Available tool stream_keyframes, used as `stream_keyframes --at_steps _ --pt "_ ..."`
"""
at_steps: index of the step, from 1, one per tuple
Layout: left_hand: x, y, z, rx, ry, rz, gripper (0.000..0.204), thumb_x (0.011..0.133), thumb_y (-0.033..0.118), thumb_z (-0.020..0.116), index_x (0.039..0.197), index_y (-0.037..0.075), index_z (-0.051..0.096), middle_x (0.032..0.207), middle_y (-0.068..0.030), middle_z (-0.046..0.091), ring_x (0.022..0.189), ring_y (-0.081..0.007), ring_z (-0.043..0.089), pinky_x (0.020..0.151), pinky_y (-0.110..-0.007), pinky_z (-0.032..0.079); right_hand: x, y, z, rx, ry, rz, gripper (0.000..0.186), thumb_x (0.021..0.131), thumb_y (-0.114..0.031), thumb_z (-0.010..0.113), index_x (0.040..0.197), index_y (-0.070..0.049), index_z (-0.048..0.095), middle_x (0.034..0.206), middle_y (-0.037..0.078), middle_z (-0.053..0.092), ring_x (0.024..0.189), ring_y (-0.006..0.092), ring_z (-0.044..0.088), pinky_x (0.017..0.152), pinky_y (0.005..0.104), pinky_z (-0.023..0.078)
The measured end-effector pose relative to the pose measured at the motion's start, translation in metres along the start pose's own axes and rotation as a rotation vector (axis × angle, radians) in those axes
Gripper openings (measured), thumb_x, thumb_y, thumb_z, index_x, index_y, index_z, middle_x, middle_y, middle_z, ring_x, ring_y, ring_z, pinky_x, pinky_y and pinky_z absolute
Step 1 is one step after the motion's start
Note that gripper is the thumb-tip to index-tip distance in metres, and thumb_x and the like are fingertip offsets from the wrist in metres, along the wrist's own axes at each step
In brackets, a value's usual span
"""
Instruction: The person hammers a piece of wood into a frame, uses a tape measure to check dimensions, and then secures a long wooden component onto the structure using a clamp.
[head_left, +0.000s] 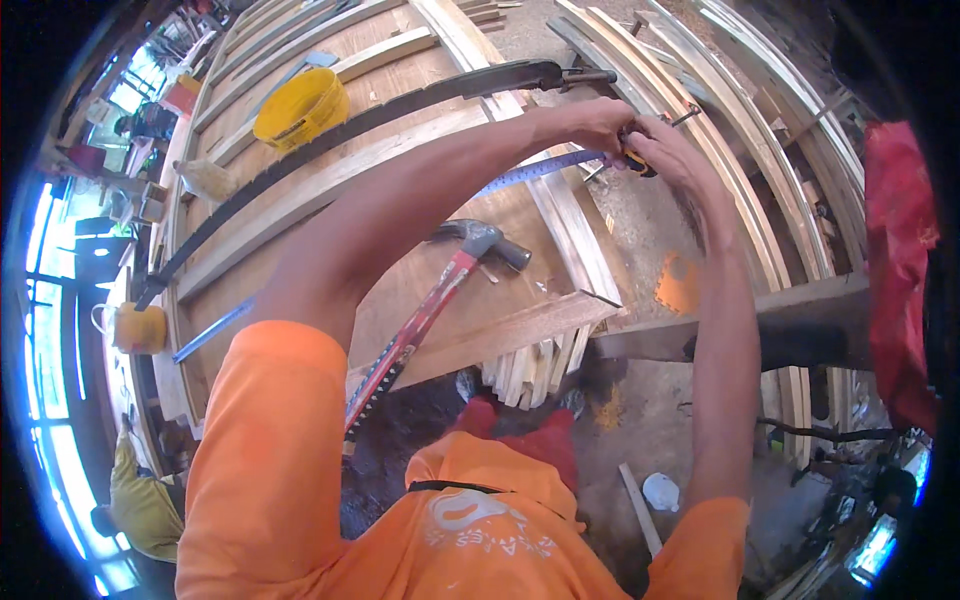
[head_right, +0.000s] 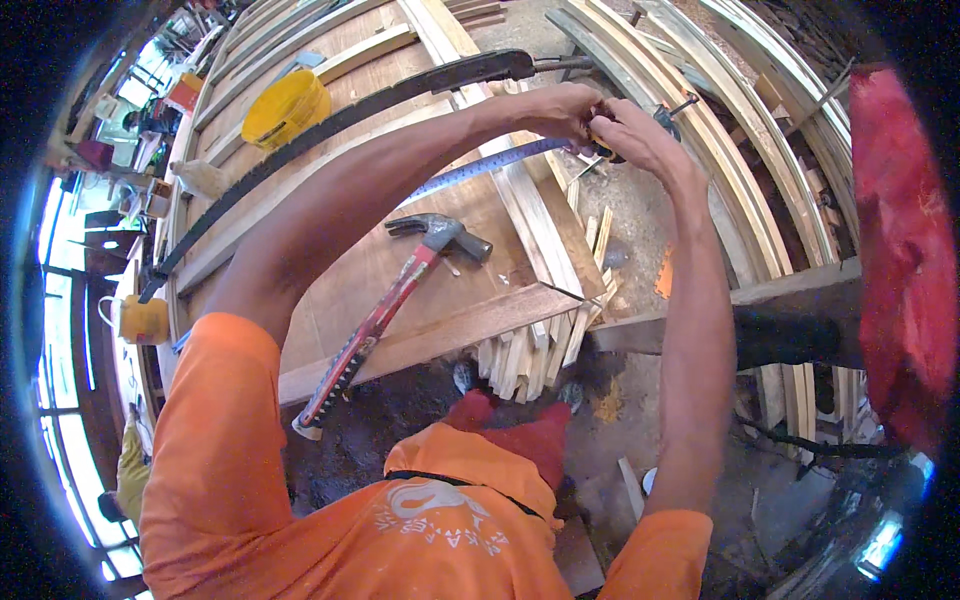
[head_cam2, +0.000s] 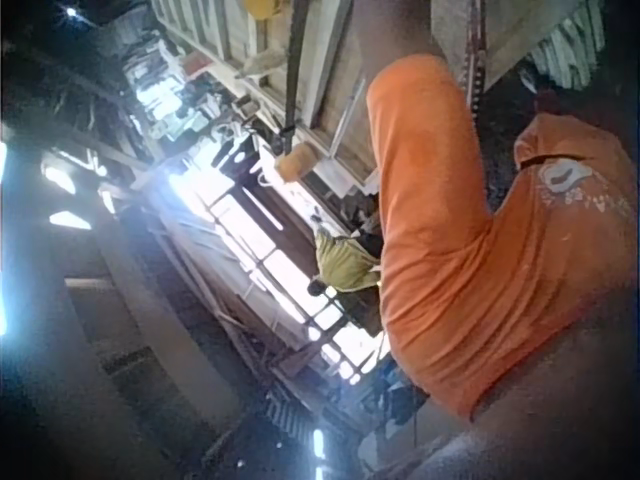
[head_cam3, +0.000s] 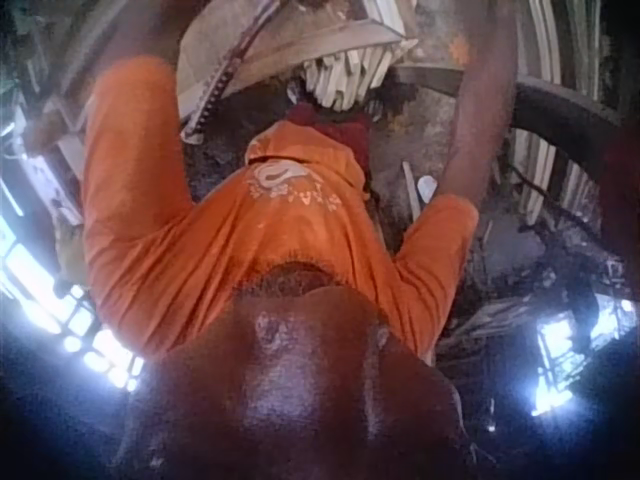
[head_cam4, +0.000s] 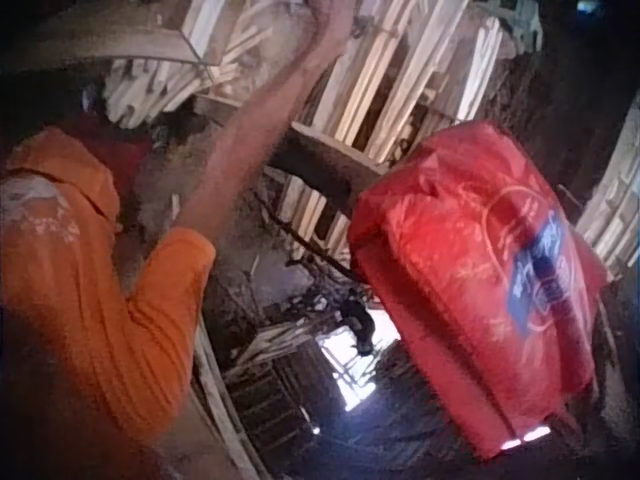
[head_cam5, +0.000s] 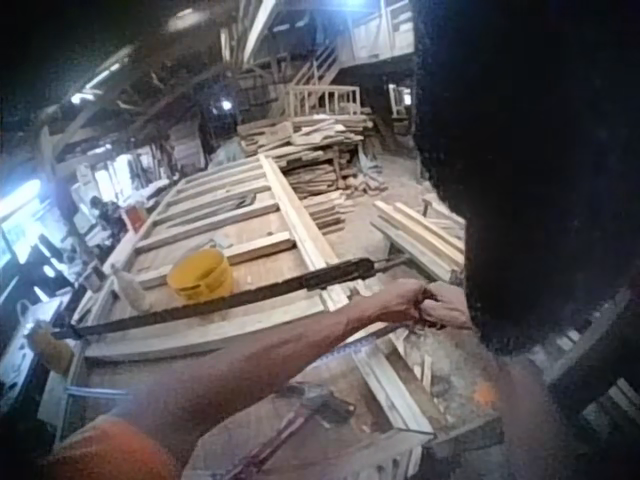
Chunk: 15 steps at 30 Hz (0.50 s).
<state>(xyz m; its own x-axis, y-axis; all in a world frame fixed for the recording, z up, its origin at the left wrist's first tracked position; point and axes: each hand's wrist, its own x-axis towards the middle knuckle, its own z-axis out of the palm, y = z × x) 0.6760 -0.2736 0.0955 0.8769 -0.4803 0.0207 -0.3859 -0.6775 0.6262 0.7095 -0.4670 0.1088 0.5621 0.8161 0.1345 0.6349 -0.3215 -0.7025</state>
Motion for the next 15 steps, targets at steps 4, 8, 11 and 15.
stream_keyframes --at_steps 4,8,11,15 --pt "0.003 0.003 0.001 0.042 0.019 0.123 0.063 0.078 0.005 0.084 0.137 0.001 0.061 0.107 -0.0121 0.074 0.095 -0.0220 0.069 0.083 -0.040 0.056 -0.019 -0.043 -0.002 -0.175 0.094 0.076 0.040 0.097 -0.027 0.054 0.116 0.007 0.065 0.104 0.027 0.072 0.092 0.0348 0.070 0.085 0.0444 0.053" --pt "-0.001 0.005 0.004 -0.507 -0.179 0.041 0.056 0.082 0.000 0.077 0.135 0.004 0.058 0.116 -0.0075 0.069 0.099 -0.0183 0.064 0.082 -0.037 0.055 -0.091 -0.157 0.038 0.018 0.358 0.111 0.028 0.098 -0.018 0.059 0.115 0.002 0.071 0.109 0.026 0.073 0.102 0.0421 0.072 0.090 0.0470 0.056" --pt "-0.001 0.003 0.006 -0.502 -0.256 0.059 0.051 0.085 -0.005 0.068 0.133 0.007 0.055 0.108 -0.0022 0.064 0.092 -0.0127 0.061 0.075 -0.029 0.053 -0.116 -0.234 0.151 -0.363 -0.313 0.027 0.028 0.098 -0.027 0.059 0.119 -0.014 0.072 0.095 0.022 0.072 0.092 0.0386 0.073 0.081 0.0532 0.056" --pt "0.009 0.002 0.007 -0.554 -0.341 -0.006 0.059 0.085 -0.001 0.071 0.140 0.008 0.050 0.104 -0.0018 0.062 0.090 -0.0115 0.060 0.075 -0.029 0.052 -0.108 -0.257 0.244 -0.368 -0.189 0.114 0.019 0.093 -0.017 0.065 0.104 -0.006 0.076 0.096 0.017 0.074 0.085 0.0340 0.075 0.078 0.0476 0.059"
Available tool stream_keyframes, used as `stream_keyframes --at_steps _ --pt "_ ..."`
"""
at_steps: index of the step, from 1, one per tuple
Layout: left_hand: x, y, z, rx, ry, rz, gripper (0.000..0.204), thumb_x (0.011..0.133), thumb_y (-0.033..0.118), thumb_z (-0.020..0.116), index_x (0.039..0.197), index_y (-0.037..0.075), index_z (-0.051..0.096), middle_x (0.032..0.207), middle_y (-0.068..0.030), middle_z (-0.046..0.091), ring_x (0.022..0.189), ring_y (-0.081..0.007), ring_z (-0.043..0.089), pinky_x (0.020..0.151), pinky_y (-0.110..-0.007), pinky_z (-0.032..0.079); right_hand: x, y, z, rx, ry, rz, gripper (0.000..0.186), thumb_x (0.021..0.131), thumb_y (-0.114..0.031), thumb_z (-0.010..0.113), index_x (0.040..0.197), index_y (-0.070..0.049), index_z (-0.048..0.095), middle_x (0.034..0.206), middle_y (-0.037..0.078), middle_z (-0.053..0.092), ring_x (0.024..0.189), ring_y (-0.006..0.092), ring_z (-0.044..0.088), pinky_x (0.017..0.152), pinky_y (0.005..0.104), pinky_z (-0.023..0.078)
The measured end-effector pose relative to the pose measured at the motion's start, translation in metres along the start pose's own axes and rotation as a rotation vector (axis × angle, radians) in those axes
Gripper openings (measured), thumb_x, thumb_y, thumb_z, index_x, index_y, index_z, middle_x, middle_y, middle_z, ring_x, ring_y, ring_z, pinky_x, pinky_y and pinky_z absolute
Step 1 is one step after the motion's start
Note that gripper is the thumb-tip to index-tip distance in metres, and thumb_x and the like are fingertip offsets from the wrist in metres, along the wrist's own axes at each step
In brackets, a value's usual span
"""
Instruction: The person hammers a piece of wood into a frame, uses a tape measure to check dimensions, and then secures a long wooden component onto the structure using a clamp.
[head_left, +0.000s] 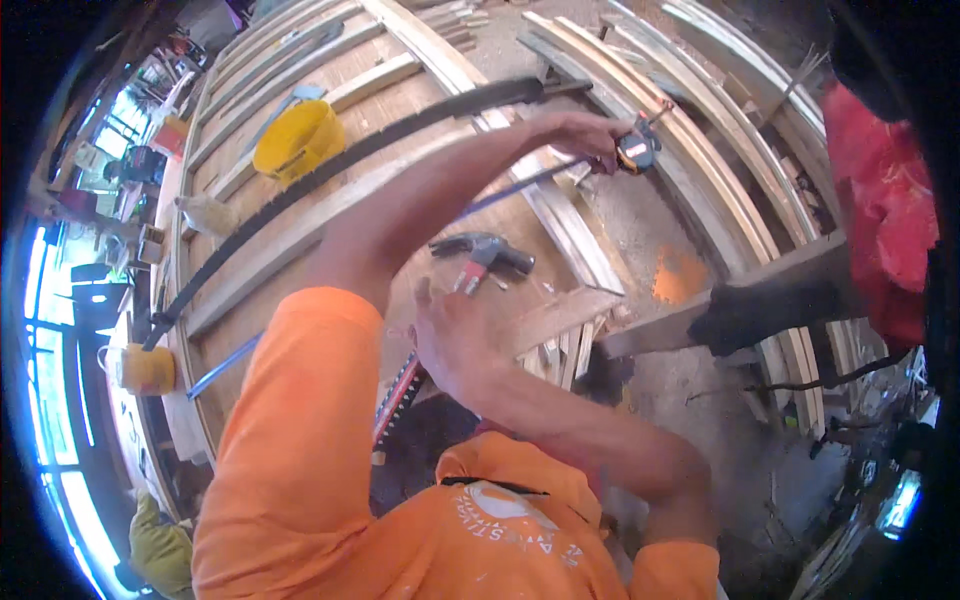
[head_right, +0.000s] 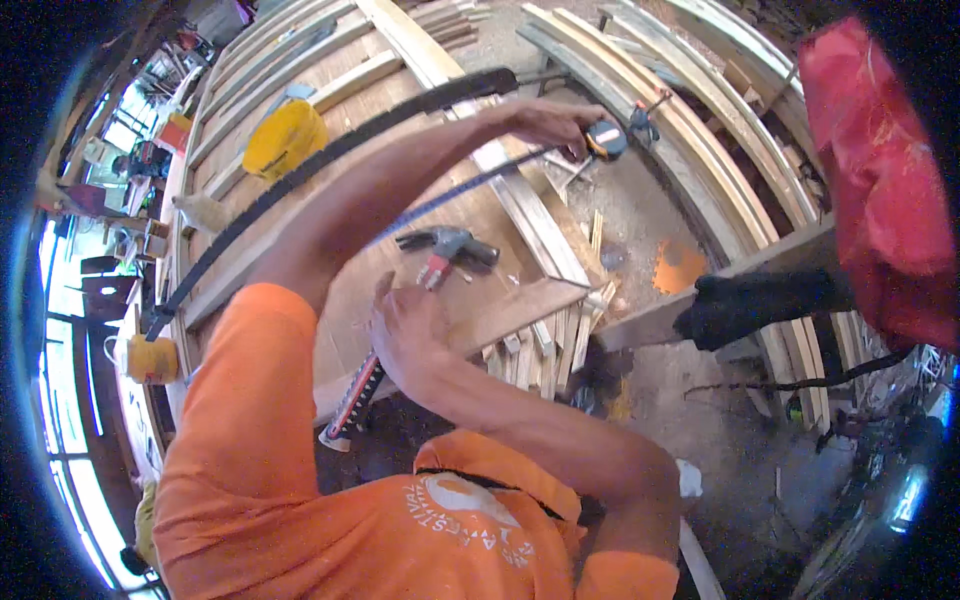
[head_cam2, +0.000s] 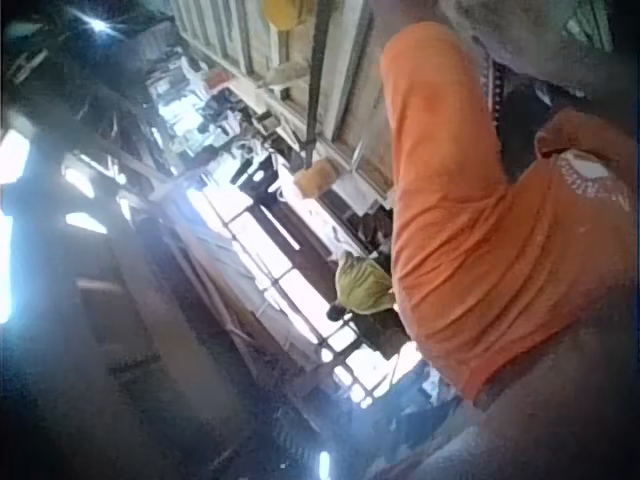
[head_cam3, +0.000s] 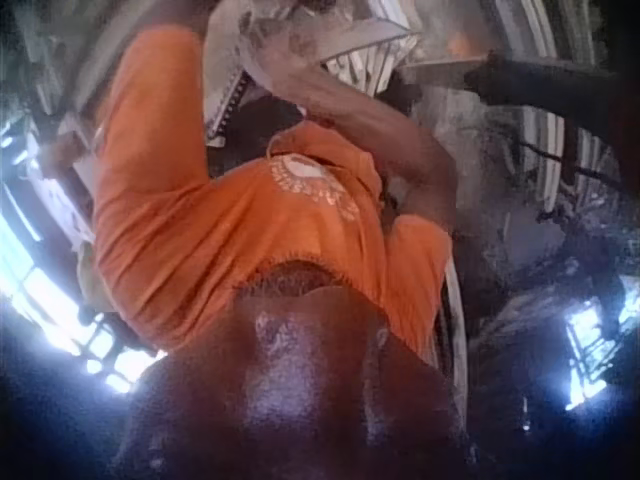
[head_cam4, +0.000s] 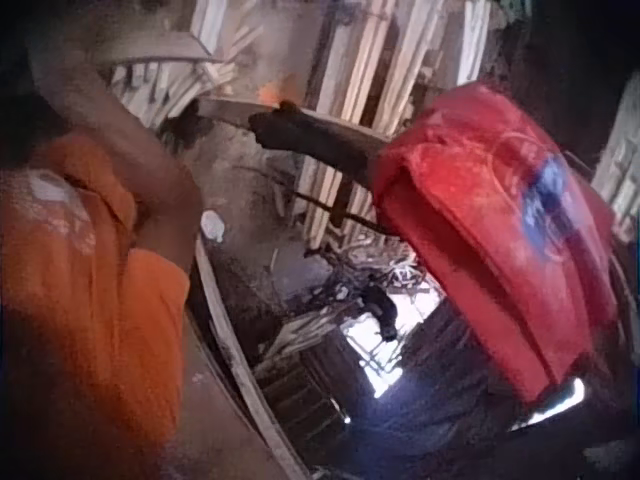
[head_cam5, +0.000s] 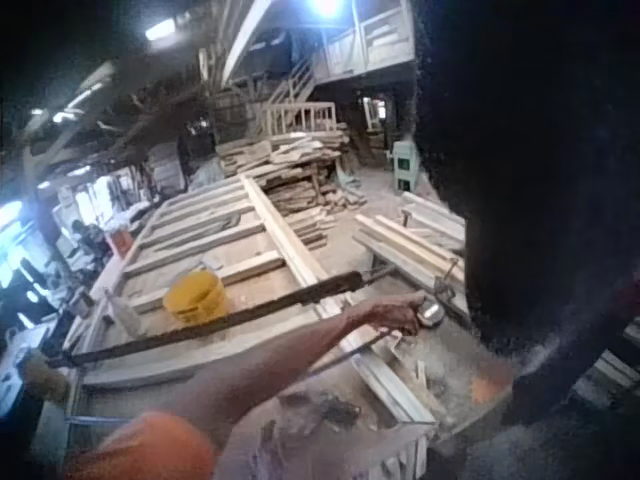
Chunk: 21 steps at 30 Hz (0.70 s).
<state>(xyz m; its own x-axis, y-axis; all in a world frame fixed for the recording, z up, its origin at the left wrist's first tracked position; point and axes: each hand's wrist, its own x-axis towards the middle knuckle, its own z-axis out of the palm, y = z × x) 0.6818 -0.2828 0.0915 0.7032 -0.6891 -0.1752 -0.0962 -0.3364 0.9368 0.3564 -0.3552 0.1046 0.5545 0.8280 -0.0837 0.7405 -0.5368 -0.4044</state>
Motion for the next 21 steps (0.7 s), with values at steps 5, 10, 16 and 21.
stream_keyframes --at_steps 5,10,16,21 --pt "0.015 -0.006 0.003 0.018 -0.011 -0.023 0.062 0.083 0.013 0.070 0.140 0.006 0.048 0.098 -0.0020 0.058 0.083 -0.0129 0.057 0.069 -0.028 0.048 0.016 -0.009 0.004 -0.332 -0.029 -0.202 0.027 0.096 -0.031 0.067 0.090 -0.008 0.080 0.091 0.012 0.077 0.088 0.0296 0.077 0.073 0.0416 0.059" --pt "0.026 -0.017 0.005 -0.035 -0.017 -0.003 0.049 0.081 0.014 0.067 0.129 0.005 0.057 0.091 0.0007 0.056 0.077 -0.0090 0.056 0.063 -0.026 0.045 0.008 -0.019 -0.004 -0.198 0.129 0.017 0.030 0.099 -0.032 0.066 0.092 -0.005 0.078 0.088 0.014 0.077 0.088 0.0314 0.077 0.073 0.0416 0.059" --pt "0.014 -0.015 0.002 -0.115 0.053 -0.001 0.053 0.079 0.001 0.072 0.129 0.004 0.055 0.091 -0.0042 0.064 0.073 -0.0126 0.061 0.062 -0.028 0.050 -0.007 0.030 -0.052 0.443 -0.032 0.197 0.029 0.098 -0.029 0.063 0.104 -0.001 0.069 0.086 0.018 0.071 0.078 0.0247 0.072 0.071 0.0434 0.057" --pt "0.000 0.002 -0.012 -0.076 -0.009 -0.074 0.068 0.082 -0.004 0.079 0.144 0.003 0.051 0.115 -0.0097 0.068 0.099 -0.0176 0.067 0.082 -0.032 0.057 -0.043 0.063 -0.107 0.863 -0.082 0.169 0.028 0.094 -0.019 0.063 0.106 0.005 0.071 0.102 0.015 0.073 0.086 0.0207 0.070 0.079 0.0335 0.057"
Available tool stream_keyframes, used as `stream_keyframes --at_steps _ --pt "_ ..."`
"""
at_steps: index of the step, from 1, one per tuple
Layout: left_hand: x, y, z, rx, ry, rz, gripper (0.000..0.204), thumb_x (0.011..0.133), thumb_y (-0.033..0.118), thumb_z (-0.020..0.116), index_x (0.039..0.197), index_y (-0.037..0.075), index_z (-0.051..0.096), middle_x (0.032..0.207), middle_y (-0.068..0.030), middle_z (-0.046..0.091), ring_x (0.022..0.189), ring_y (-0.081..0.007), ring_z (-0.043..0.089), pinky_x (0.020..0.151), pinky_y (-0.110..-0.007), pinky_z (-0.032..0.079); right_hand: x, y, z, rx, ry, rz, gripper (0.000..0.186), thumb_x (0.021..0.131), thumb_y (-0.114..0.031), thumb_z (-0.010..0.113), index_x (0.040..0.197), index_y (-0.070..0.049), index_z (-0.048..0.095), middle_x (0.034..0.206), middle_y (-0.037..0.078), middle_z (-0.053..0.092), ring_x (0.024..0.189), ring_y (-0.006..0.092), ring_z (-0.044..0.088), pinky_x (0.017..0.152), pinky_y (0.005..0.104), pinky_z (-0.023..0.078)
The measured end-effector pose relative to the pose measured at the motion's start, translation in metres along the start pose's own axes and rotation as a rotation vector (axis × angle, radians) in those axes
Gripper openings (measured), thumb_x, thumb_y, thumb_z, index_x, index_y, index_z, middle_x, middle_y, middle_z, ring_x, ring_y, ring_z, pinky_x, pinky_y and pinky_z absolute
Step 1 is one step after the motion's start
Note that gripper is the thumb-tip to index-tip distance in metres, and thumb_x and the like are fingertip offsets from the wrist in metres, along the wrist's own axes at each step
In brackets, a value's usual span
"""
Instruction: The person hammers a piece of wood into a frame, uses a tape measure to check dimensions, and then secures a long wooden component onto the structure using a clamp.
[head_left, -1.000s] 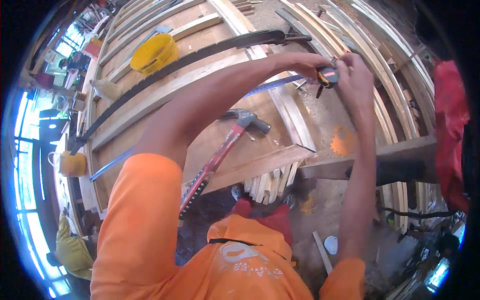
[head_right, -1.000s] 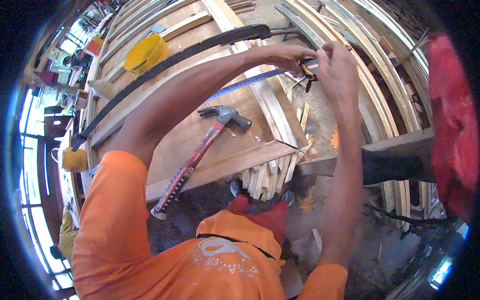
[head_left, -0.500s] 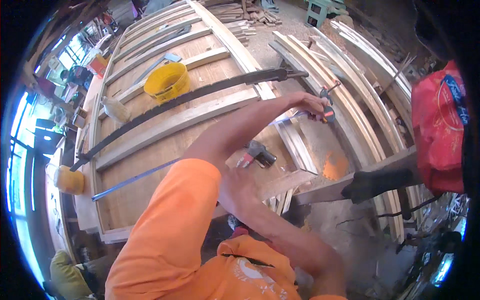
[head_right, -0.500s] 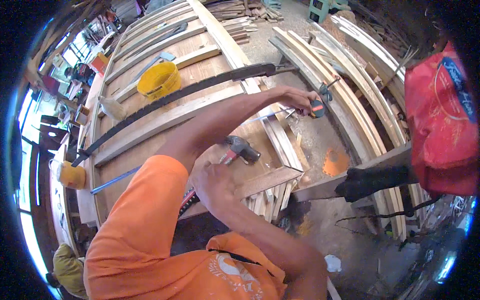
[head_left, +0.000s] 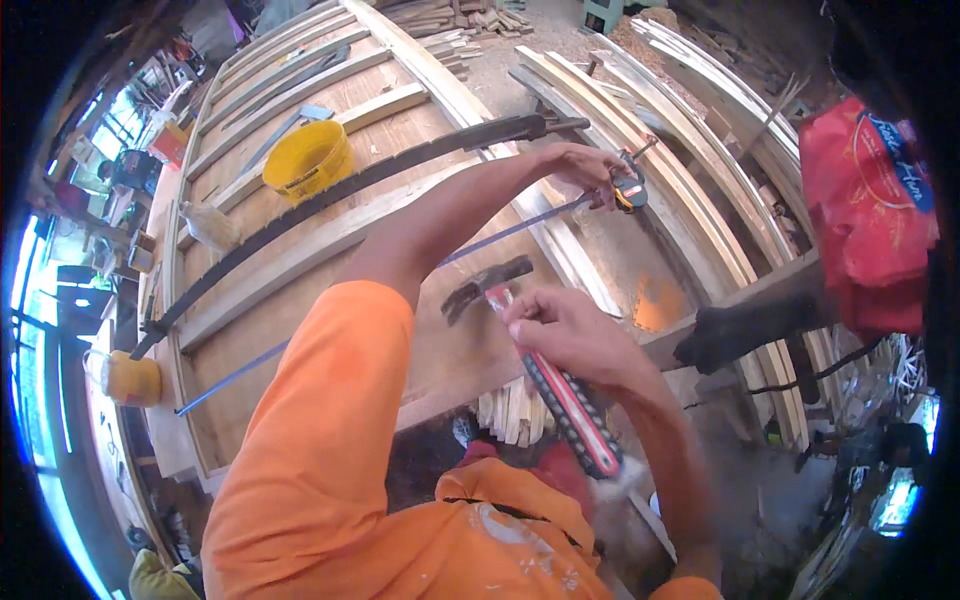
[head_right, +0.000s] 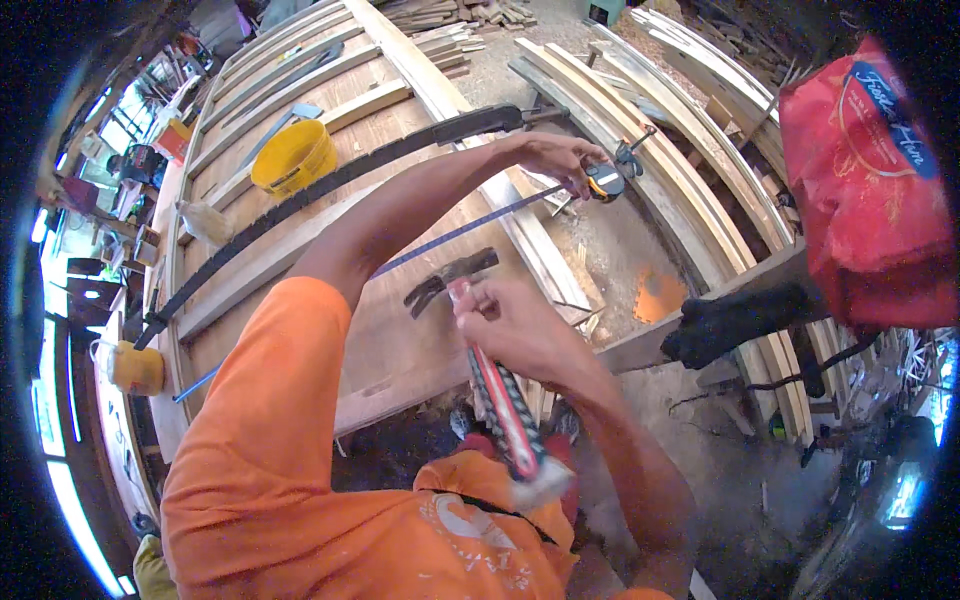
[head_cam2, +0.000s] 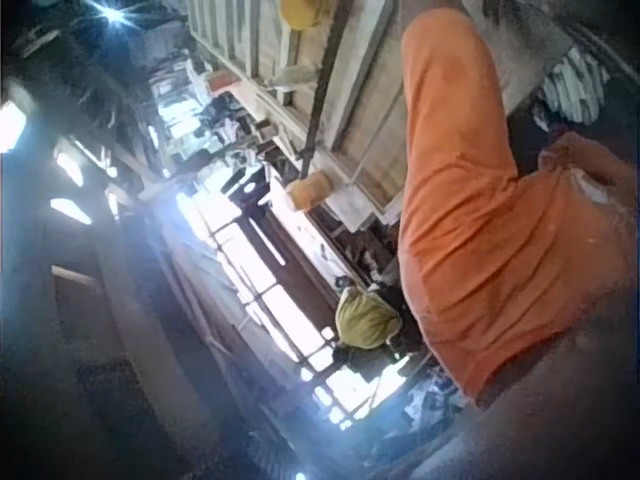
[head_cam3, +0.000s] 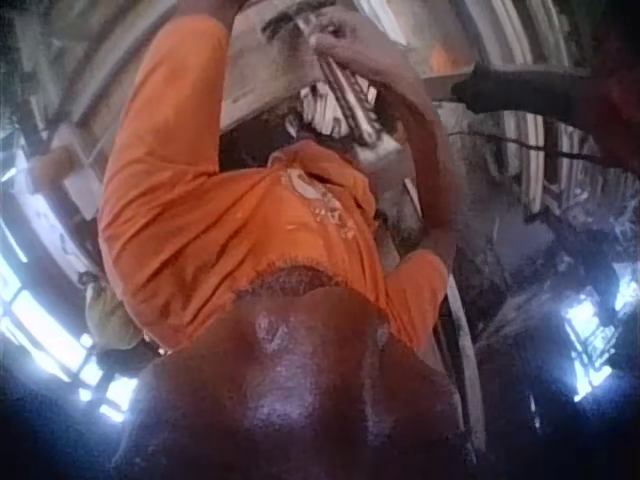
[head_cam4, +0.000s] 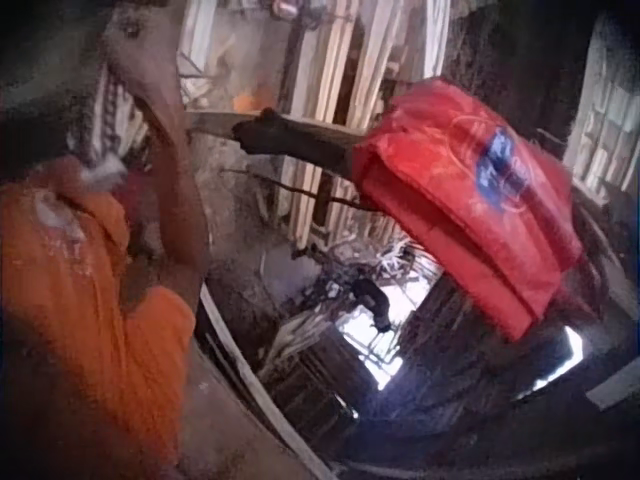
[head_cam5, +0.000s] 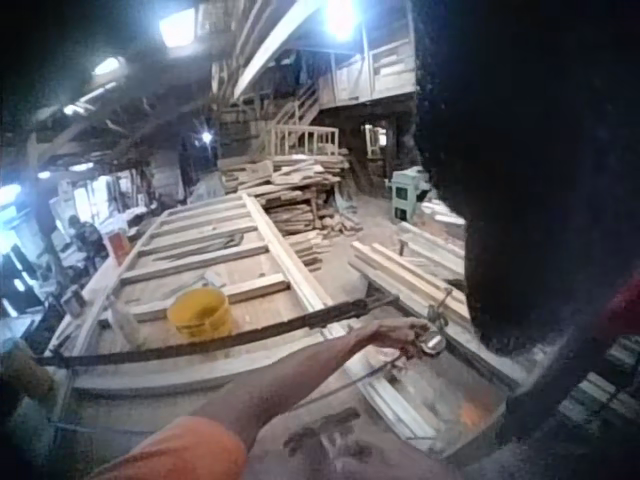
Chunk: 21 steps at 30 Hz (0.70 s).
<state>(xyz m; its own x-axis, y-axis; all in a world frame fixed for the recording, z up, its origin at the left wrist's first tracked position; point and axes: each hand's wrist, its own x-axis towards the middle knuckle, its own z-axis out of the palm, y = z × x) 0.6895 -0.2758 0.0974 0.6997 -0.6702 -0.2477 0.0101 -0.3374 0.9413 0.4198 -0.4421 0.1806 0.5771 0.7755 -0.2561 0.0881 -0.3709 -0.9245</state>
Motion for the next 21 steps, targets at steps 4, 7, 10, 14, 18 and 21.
stream_keyframes --at_steps 4,7,10,14,18,21 --pt "-0.006 0.009 -0.006 0.114 0.032 -0.019 0.068 0.082 0.003 0.085 0.143 0.003 0.054 0.121 -0.0099 0.071 0.108 -0.0193 0.066 0.090 -0.035 0.055 -0.042 0.005 -0.012 0.263 -0.037 0.025 0.034 0.099 -0.016 0.067 0.128 0.002 0.062 0.097 0.007 0.065 0.077 0.0120 0.064 0.063 0.0282 0.058" --pt "-0.009 0.013 -0.015 0.153 -0.038 -0.006 0.069 0.082 0.010 0.087 0.143 0.006 0.055 0.122 -0.0077 0.072 0.107 -0.0185 0.065 0.089 -0.036 0.054 -0.088 0.010 -0.023 0.449 0.013 -0.015 0.040 0.098 -0.010 0.064 0.136 0.004 0.060 0.105 0.010 0.068 0.086 0.0123 0.066 0.075 0.0285 0.055" --pt "-0.012 0.014 -0.025 0.217 -0.011 -0.039 0.069 0.083 0.009 0.086 0.144 0.007 0.054 0.128 -0.0089 0.069 0.112 -0.0195 0.064 0.089 -0.037 0.056 -0.127 0.015 -0.029 0.740 0.051 0.114 0.049 0.097 -0.005 0.062 0.144 0.004 0.053 0.103 0.010 0.068 0.081 0.0114 0.066 0.069 0.0270 0.056" --pt "-0.010 0.013 -0.038 0.277 0.009 -0.087 0.071 0.083 0.011 0.086 0.145 0.005 0.052 0.130 -0.0111 0.069 0.114 -0.0205 0.066 0.093 -0.036 0.056 -0.152 0.033 -0.057 0.488 0.249 0.137 0.054 0.099 -0.011 0.064 0.149 0.002 0.048 0.093 0.008 0.066 0.063 0.0093 0.060 0.055 0.0244 0.050" --pt "-0.011 0.007 -0.042 0.218 0.011 -0.045 0.072 0.082 0.013 0.086 0.145 0.005 0.052 0.126 -0.0100 0.070 0.116 -0.0196 0.065 0.096 -0.036 0.053 -0.133 0.062 -0.091 0.601 0.394 -0.119 0.054 0.107 -0.031 0.060 0.150 -0.001 0.046 0.081 0.001 0.056 0.052 0.0051 0.049 0.043 0.0218 0.040" --pt "-0.014 0.006 -0.042 0.276 0.078 -0.051 0.071 0.082 0.016 0.087 0.144 0.006 0.054 0.127 -0.0092 0.070 0.118 -0.0178 0.062 0.101 -0.035 0.050 -0.116 0.071 -0.109 0.632 0.379 0.118 0.055 0.111 -0.040 0.052 0.150 -0.002 0.045 0.077 -0.001 0.052 0.050 0.0037 0.045 0.041 0.0204 0.037"
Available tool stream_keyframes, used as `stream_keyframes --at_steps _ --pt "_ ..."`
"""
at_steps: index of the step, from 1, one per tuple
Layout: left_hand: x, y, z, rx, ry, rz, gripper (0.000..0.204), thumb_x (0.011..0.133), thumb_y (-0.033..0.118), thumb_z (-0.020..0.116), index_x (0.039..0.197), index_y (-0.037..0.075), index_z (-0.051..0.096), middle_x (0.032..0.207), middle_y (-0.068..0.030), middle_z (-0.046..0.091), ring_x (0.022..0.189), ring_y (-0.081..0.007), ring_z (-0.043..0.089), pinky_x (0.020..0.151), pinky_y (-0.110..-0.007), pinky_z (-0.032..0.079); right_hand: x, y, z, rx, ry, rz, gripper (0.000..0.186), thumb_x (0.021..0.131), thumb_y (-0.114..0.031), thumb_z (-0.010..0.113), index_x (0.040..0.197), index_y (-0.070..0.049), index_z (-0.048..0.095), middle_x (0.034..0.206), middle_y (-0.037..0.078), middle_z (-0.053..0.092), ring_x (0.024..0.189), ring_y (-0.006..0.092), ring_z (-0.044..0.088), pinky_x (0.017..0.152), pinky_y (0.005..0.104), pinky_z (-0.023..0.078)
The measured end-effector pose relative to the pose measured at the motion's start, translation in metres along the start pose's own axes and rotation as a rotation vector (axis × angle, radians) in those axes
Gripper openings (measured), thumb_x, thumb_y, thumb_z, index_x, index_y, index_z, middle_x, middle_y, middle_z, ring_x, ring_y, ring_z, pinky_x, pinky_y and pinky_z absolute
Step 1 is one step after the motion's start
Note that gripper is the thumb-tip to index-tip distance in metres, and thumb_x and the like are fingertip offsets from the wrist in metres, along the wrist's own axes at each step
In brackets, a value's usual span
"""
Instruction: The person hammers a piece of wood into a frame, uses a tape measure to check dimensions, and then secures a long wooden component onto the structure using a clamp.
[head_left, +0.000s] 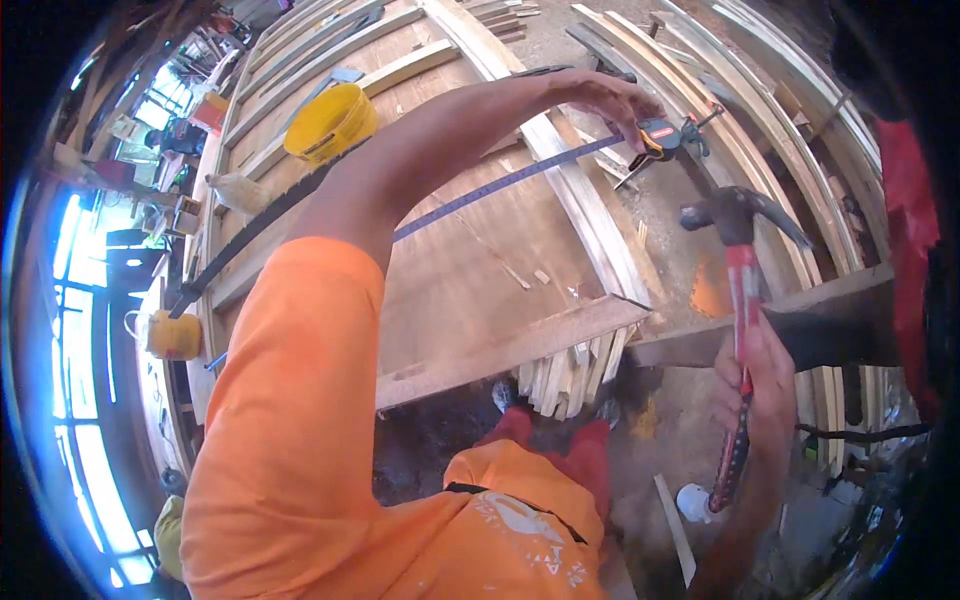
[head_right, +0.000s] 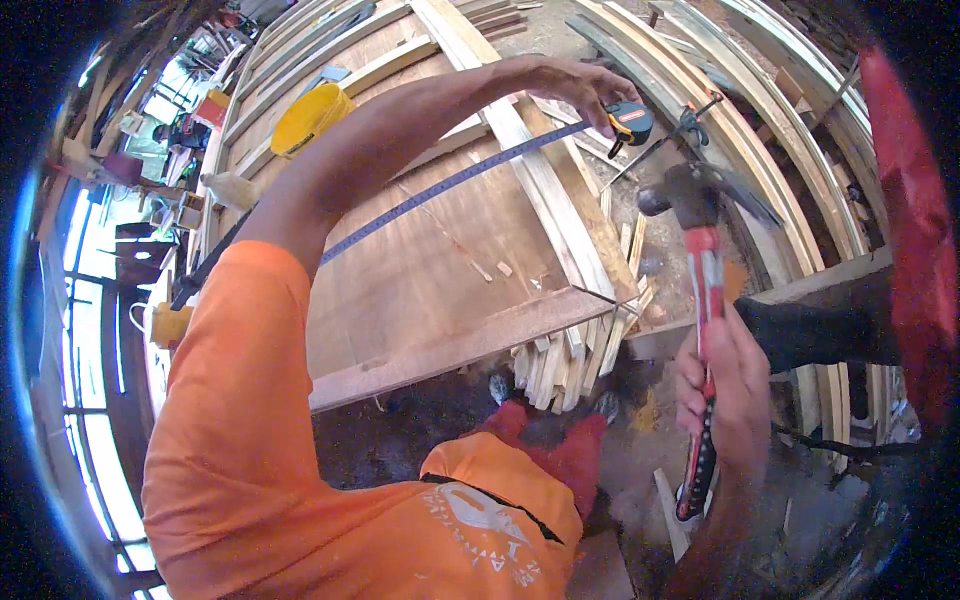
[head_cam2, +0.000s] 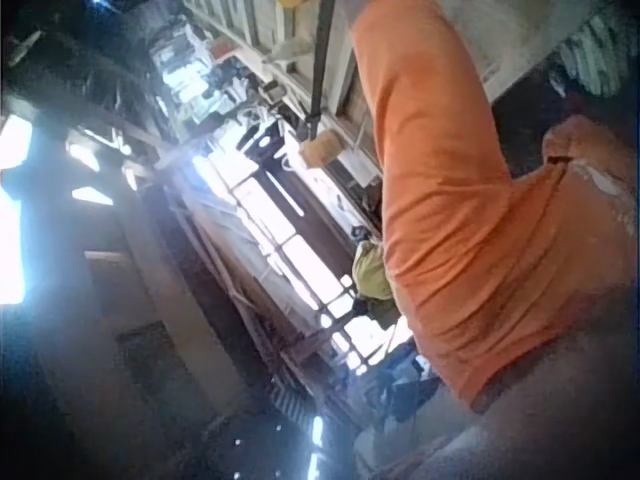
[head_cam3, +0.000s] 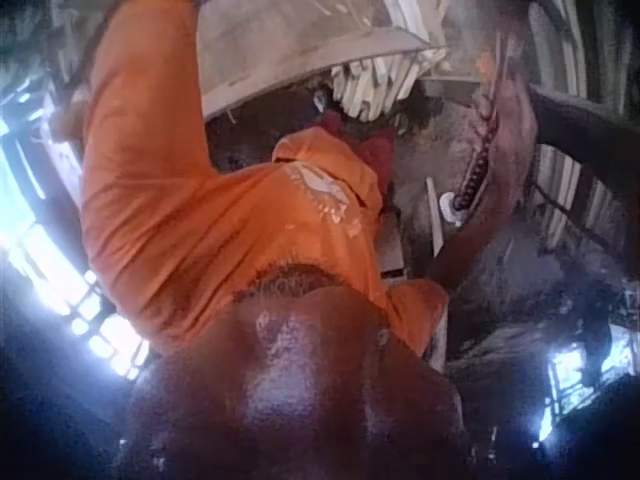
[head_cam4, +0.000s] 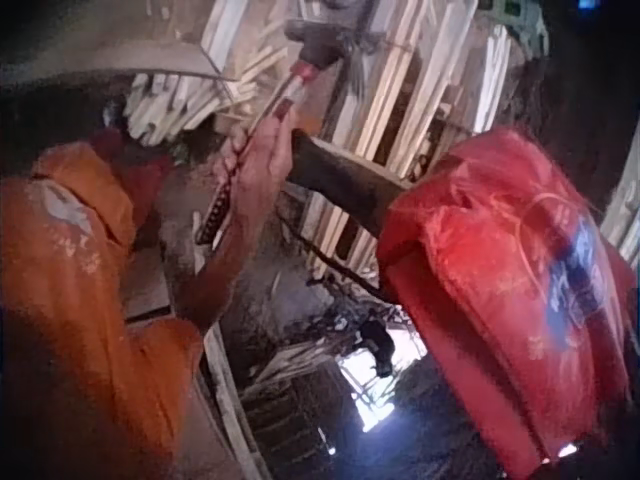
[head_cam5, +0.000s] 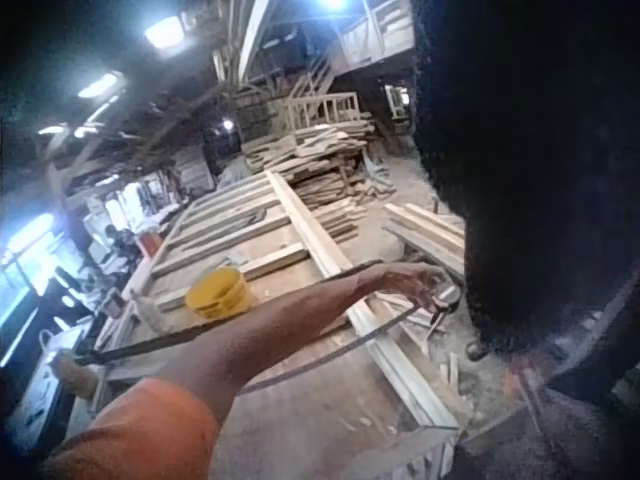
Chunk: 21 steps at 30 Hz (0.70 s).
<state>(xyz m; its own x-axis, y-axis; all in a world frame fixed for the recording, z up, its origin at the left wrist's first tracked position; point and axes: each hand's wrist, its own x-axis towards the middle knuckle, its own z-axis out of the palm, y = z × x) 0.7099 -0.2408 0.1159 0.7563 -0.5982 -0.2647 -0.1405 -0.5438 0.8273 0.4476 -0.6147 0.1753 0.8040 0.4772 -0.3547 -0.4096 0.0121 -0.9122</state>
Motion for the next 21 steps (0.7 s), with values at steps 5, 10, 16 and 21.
stream_keyframes --at_steps 5,10,16,21 --pt "0.000 0.004 0.000 0.114 -0.018 0.051 0.071 0.083 0.017 0.086 0.145 0.005 0.054 0.132 -0.0096 0.069 0.122 -0.0179 0.061 0.106 -0.035 0.047 0.062 0.015 0.001 -0.042 -0.066 0.052 0.050 0.113 -0.042 0.045 0.142 -0.002 0.050 0.074 -0.001 0.051 0.049 0.0040 0.044 0.039 0.0207 0.039" --pt "0.002 0.006 -0.001 0.057 -0.055 0.086 0.069 0.086 0.014 0.083 0.146 0.003 0.051 0.137 -0.0125 0.068 0.127 -0.0209 0.060 0.110 -0.037 0.044 0.108 0.035 -0.007 0.003 -0.245 0.086 0.044 0.113 -0.041 0.045 0.125 -0.001 0.057 0.075 0.002 0.054 0.050 0.0060 0.052 0.038 0.0241 0.048" --pt "0.003 0.003 0.000 0.081 -0.041 0.077 0.071 0.081 0.016 0.086 0.144 0.002 0.056 0.138 -0.0120 0.067 0.131 -0.0224 0.056 0.116 -0.036 0.038 0.138 0.028 -0.007 -0.112 -0.188 -0.061 0.043 0.114 -0.040 0.044 0.118 0.000 0.059 0.077 0.001 0.055 0.049 0.0064 0.052 0.038 0.0253 0.048" --pt "0.002 0.004 0.001 0.062 -0.034 0.034 0.067 0.083 0.013 0.084 0.143 0.003 0.056 0.134 -0.0106 0.069 0.130 -0.0204 0.057 0.115 -0.036 0.039 0.147 0.038 -0.005 -0.037 -0.177 -0.050 0.044 0.114 -0.039 0.044 0.117 0.002 0.058 0.077 0.001 0.056 0.049 0.0067 0.052 0.037 0.0255 0.047"
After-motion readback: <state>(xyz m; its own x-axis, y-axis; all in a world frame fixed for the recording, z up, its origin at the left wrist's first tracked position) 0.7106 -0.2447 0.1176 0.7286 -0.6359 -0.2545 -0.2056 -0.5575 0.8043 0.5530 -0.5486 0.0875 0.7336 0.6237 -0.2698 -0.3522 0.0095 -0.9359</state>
